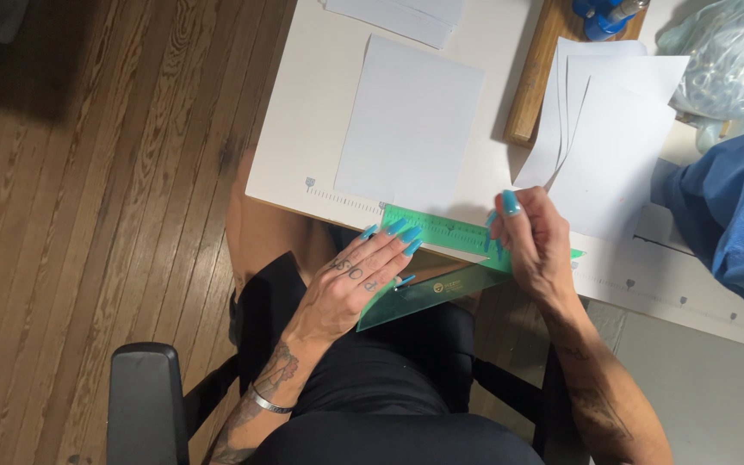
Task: Measuring, marking, and folding white paper using a triangle ruler and a marker on a workshop desk.
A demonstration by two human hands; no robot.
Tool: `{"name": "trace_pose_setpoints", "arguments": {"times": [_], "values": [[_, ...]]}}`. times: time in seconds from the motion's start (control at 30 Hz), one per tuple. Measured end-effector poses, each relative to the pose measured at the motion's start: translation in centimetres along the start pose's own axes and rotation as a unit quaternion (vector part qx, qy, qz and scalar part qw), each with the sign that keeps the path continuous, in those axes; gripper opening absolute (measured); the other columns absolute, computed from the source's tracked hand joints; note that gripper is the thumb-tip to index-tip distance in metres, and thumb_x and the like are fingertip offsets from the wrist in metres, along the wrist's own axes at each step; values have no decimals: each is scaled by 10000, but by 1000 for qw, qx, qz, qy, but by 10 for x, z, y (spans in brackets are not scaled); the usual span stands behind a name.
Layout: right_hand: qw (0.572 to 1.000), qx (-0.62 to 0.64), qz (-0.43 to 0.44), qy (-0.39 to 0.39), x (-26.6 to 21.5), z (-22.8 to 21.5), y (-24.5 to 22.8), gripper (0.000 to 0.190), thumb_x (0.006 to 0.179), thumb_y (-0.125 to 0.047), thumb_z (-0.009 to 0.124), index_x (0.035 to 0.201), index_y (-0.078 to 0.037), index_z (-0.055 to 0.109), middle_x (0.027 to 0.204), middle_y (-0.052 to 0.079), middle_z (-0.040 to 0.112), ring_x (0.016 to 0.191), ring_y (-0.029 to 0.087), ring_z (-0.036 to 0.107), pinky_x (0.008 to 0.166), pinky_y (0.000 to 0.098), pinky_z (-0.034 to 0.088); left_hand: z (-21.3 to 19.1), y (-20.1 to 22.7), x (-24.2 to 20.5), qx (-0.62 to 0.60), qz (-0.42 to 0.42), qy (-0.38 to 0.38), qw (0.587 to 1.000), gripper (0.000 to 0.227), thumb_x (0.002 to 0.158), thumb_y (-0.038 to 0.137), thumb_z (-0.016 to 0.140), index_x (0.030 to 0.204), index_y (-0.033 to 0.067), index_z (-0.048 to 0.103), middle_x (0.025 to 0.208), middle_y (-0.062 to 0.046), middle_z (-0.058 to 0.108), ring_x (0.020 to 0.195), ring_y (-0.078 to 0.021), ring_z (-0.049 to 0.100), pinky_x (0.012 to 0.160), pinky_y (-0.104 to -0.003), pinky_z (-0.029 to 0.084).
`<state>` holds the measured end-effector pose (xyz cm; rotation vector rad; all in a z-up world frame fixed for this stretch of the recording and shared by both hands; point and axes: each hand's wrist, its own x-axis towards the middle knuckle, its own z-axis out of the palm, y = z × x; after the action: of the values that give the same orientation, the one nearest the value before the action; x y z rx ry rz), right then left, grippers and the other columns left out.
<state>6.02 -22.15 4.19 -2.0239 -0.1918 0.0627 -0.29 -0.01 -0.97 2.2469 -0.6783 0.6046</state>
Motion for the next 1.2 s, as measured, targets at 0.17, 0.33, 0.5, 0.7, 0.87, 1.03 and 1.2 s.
{"name": "trace_pose_setpoints", "arguments": {"times": [0.17,0.33,0.5,0.7,0.87,1.03,1.2], "values": [[984,-157,-10,-83,13,9,-32,133,884,-143,489,835,-32,544,525,95,573,426,218,509,494,329,428,-9,3,2,-10,-9,-13,1000,297,886,177,479,1173,115,527,1237,-21,513,1164,-163,462,997,-301,358],[964,-216,-41,-150,26,29,-54,96,852,-128,506,826,-42,539,482,91,552,395,242,515,465,335,434,-18,6,5,-17,-26,-30,999,295,902,149,443,1184,106,517,1249,-14,501,1185,-161,440,1012,-306,344],[937,-277,-71,-201,31,41,-50,121,871,-133,443,777,-74,492,443,29,447,397,200,510,486,313,445,-15,3,-3,-27,-49,-77,995,321,916,193,413,1228,152,476,1296,22,454,1224,-124,390,1047,-292,294],[917,-321,-86,-220,31,48,-51,117,862,-141,457,777,-62,472,444,64,416,429,278,543,492,388,440,-18,1,-6,-37,-66,-76,994,316,939,155,366,1234,125,475,1287,22,464,1214,-127,397,1059,-296,294],[920,-299,-88,-237,33,48,-54,127,848,-101,459,737,-41,480,444,51,371,420,270,531,500,372,446,-8,-2,-17,-11,-56,-111,992,329,953,170,328,1266,157,428,1332,54,400,1250,-100,340,1077,-289,267],[922,-302,-82,-231,33,50,-48,141,843,-113,479,728,-31,473,457,78,350,441,318,526,495,400,440,-10,-2,-18,-10,-65,-106,992,335,954,161,323,1273,145,425,1333,47,400,1242,-98,350,1074,-278,276],[929,-295,-65,-215,33,53,-48,139,831,-105,497,725,-15,489,459,76,343,440,318,514,500,405,440,-5,-7,-22,-23,-52,-124,991,338,957,151,316,1284,150,405,1355,61,364,1263,-87,309,1093,-271,230]]}}
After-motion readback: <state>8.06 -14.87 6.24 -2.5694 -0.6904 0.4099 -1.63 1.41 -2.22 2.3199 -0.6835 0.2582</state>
